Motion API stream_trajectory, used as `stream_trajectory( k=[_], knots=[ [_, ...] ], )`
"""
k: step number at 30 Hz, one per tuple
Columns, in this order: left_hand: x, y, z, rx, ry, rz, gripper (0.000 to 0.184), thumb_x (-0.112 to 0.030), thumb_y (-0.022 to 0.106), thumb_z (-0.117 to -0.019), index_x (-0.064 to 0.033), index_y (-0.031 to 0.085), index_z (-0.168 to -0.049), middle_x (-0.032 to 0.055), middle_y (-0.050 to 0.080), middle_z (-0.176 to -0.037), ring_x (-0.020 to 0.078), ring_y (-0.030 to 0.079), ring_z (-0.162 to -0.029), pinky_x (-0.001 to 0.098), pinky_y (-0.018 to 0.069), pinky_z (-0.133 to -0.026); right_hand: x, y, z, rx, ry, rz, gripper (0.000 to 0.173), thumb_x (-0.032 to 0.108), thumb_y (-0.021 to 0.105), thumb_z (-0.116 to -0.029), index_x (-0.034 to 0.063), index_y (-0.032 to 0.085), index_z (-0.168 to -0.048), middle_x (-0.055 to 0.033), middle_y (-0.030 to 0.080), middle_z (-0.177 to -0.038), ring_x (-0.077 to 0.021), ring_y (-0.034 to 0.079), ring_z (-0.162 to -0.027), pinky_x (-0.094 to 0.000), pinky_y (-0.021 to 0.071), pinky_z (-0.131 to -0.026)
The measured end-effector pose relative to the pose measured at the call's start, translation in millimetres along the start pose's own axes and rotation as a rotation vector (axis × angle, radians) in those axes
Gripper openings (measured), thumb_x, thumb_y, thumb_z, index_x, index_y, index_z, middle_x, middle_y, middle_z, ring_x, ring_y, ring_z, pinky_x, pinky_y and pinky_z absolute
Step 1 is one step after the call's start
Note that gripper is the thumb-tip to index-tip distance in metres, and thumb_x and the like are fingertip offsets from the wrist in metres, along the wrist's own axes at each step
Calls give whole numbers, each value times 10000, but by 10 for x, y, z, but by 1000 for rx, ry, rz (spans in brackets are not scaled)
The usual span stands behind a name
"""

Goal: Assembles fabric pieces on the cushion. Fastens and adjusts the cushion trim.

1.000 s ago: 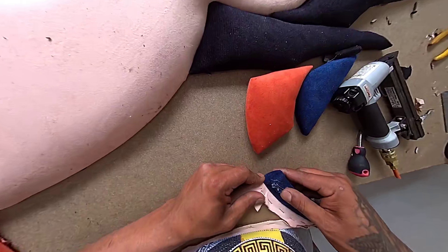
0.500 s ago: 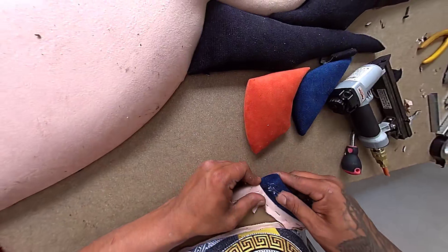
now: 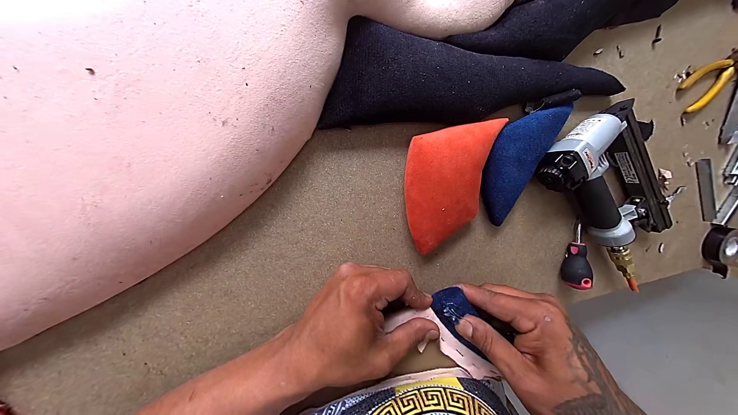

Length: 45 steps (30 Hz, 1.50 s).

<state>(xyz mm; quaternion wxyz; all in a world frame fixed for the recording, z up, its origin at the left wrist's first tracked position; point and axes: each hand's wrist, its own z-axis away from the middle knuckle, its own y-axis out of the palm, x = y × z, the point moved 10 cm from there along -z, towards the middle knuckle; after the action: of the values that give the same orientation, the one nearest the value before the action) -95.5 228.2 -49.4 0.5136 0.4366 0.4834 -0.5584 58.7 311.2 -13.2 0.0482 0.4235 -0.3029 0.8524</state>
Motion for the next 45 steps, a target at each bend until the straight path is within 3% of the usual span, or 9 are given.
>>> stream_trajectory(
  k=[11, 16, 36, 38, 42, 45],
  knots=[
    [29, 12, 4, -7, -65, -25, 331, -455, 761, -908, -166, 722, -1064, -130, 743, -893, -49, 692, -759, 172, 612, -651, -17, 10, -18, 19, 9, 12, 303, 342, 626, -1008, 146, 768, -1191, 44, 764, -992, -22, 713, -871, -225, 621, -746],
    [23, -6, 7, -20, -44, -19, 282, -440, 753, -919, -176, 727, -1012, -126, 723, -837, -50, 668, -713, 170, 588, -605, -30, 17, -20, 21, 24, 5, 299, 332, 633, -1005, 138, 767, -1191, 39, 764, -994, -31, 717, -868, -231, 626, -742],
    [3, -7, 2, -29, -6, -24, 248, -415, 770, -907, -177, 748, -975, -121, 721, -829, -47, 661, -719, 167, 582, -619, -30, 14, -18, 5, 40, 26, 296, 341, 641, -997, 145, 777, -1171, 50, 761, -968, -20, 713, -849, -223, 623, -726],
    [1, 8, -16, -15, -13, -68, 272, -449, 714, -936, -183, 729, -988, -123, 699, -801, -47, 642, -688, 175, 564, -590, -18, 11, -13, -3, 34, 34, 304, 339, 631, -1001, 136, 776, -1174, 46, 762, -971, -17, 709, -860, -219, 618, -741],
    [-63, 72, -151, 31, -12, -144, 354, -456, 438, -1081, -198, 669, -1151, -120, 607, -726, -16, 563, -609, 213, 489, -528, -8, 17, -13, 2, 39, 58, 315, 361, 619, -1003, 144, 781, -1163, 60, 760, -961, -6, 706, -853, -214, 616, -740],
    [-150, 165, -260, 85, 39, -123, 352, -416, 401, -1103, -227, 689, -1177, -117, 646, -831, -22, 604, -725, 207, 522, -626, 13, 12, -19, 7, 31, 80, 290, 370, 622, -996, 150, 792, -1078, 72, 752, -913, -2, 695, -801, -209, 605, -693]
  ],
)
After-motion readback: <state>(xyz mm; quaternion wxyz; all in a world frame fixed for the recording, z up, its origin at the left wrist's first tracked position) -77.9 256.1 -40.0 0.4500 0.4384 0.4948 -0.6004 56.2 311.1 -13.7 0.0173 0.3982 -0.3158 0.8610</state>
